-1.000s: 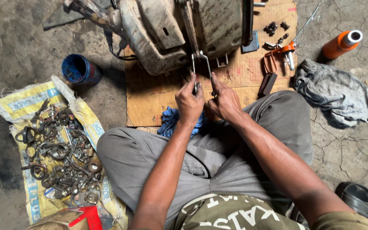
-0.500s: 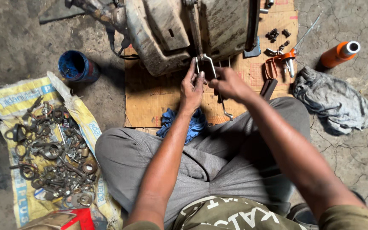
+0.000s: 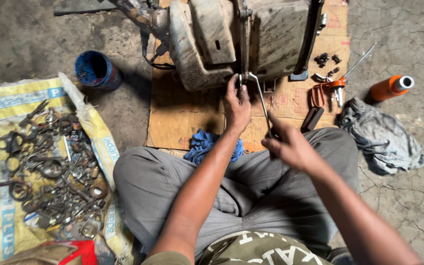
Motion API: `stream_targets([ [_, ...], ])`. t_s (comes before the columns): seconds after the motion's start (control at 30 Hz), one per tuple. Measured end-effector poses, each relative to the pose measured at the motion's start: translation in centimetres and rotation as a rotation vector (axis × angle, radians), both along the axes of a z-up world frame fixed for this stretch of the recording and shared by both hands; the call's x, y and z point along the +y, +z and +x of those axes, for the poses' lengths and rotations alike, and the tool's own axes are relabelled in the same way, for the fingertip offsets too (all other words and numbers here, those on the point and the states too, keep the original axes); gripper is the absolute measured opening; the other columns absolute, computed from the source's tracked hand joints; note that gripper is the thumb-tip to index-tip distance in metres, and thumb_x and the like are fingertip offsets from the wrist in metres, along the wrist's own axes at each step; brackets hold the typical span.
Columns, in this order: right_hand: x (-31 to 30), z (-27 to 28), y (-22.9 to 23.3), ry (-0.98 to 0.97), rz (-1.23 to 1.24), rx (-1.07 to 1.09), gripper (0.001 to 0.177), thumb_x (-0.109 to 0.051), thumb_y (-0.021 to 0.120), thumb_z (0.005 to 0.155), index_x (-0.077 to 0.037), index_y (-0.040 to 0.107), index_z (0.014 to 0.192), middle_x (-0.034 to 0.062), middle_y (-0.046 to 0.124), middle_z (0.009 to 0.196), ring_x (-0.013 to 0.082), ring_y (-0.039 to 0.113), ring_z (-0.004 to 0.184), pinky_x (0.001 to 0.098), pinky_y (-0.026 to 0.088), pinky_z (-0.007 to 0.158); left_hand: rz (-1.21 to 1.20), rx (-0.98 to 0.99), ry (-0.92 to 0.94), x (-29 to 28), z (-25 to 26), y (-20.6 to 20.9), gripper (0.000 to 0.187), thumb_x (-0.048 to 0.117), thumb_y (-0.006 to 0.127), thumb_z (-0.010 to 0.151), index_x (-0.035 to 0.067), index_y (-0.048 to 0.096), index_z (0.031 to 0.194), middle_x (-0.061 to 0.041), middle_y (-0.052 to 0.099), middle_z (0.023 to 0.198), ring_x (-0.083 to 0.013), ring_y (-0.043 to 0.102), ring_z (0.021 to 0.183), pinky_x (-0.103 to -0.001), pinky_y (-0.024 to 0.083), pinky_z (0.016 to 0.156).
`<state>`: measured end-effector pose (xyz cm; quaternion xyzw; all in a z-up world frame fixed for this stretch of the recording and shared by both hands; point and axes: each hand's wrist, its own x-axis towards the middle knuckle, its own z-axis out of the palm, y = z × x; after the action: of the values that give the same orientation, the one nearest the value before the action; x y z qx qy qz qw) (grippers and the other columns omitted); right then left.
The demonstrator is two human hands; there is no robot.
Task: The person disassembles and cleans an engine component while sitting on the floor, handling small bolts and internal parts by hand and using a cloth to wipe down the metal surfaces.
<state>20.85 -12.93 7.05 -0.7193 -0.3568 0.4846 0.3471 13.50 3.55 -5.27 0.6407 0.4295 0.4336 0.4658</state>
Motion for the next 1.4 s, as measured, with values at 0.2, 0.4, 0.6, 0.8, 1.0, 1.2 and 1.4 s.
stream_targets([
  [0.2,1.0,-2.1,1.4,-0.091,0.593,-1.121,0.021,-0.013,0.076,0.097,-0.007,0.075,0.117,0.0125,0.062,0.069,0.0267,0.059,0.054,0.0413,0.045,0.052,0.220,-0.052,0.062,-1.2,-0.2,-0.7,0.043,0.008,0.059,0.103,0.008,0.053,0.146,-0.023,0.073,0.114,-0.0353,0.073,0.094,-0.042,0.056,0.082],
  [0.4,13.2,5.6,4.9,-0.112,0.953,-1.269,0.022,-0.002,0.068,0.099,-0.009,0.068,0.121,0.0115,0.068,0.088,0.0278,0.066,0.072,0.0387,0.050,0.064,0.026,-0.042,0.001,-1.6,-0.8,0.2,0.044,0.007,0.057,0.102,0.008,0.053,0.146,-0.022,0.074,0.103,-0.0332,0.075,0.086,-0.041,0.057,0.077],
  [0.6,17.4,8.7,8.6,0.123,0.492,-1.141,0.011,-0.010,0.077,0.085,-0.005,0.072,0.094,0.0146,0.065,0.072,0.0294,0.064,0.059,0.0424,0.047,0.052,0.250,-0.059,0.012,-1.0,-0.6,-0.4,0.041,0.007,0.054,0.106,0.005,0.051,0.146,-0.025,0.071,0.123,-0.0381,0.071,0.111,-0.043,0.059,0.089],
  [0.8,15.8,8.9,11.6,0.338,0.135,-0.918,0.009,-0.008,0.069,0.081,0.000,0.069,0.086,0.0179,0.067,0.070,0.0294,0.066,0.057,0.0443,0.050,0.049,0.228,-0.072,0.032,-0.9,-0.3,-0.4,0.040,0.007,0.054,0.106,0.004,0.053,0.145,-0.021,0.069,0.100,-0.0323,0.069,0.086,-0.040,0.056,0.076],
  [1.0,13.1,9.1,10.4,0.240,0.245,-1.072,0.007,-0.002,0.065,0.086,0.004,0.068,0.087,0.0198,0.063,0.066,0.0306,0.064,0.051,0.0451,0.048,0.044,0.011,-0.072,-0.030,-1.0,-0.8,-0.2,0.040,0.008,0.055,0.104,0.003,0.056,0.144,-0.011,0.061,0.070,-0.0179,0.057,0.059,-0.034,0.050,0.057],
  [1.2,3.4,5.2,4.5,0.182,0.587,-1.076,0.003,-0.006,0.071,0.102,-0.006,0.074,0.102,0.0149,0.065,0.080,0.0297,0.064,0.068,0.0417,0.050,0.061,0.086,-0.049,-0.041,-0.4,-0.7,-1.0,0.042,0.008,0.057,0.104,0.004,0.054,0.146,-0.011,0.067,0.081,-0.0143,0.064,0.066,-0.033,0.053,0.063],
  [1.4,0.1,-0.4,-0.2,0.023,0.789,-1.086,0.022,0.002,0.072,0.095,-0.002,0.070,0.117,0.0135,0.070,0.100,0.0271,0.069,0.076,0.0373,0.055,0.063,0.020,-0.043,-0.067,0.0,-0.4,-0.1,0.044,0.009,0.057,0.104,0.004,0.054,0.147,-0.007,0.063,0.071,-0.0168,0.061,0.062,-0.034,0.051,0.059],
])
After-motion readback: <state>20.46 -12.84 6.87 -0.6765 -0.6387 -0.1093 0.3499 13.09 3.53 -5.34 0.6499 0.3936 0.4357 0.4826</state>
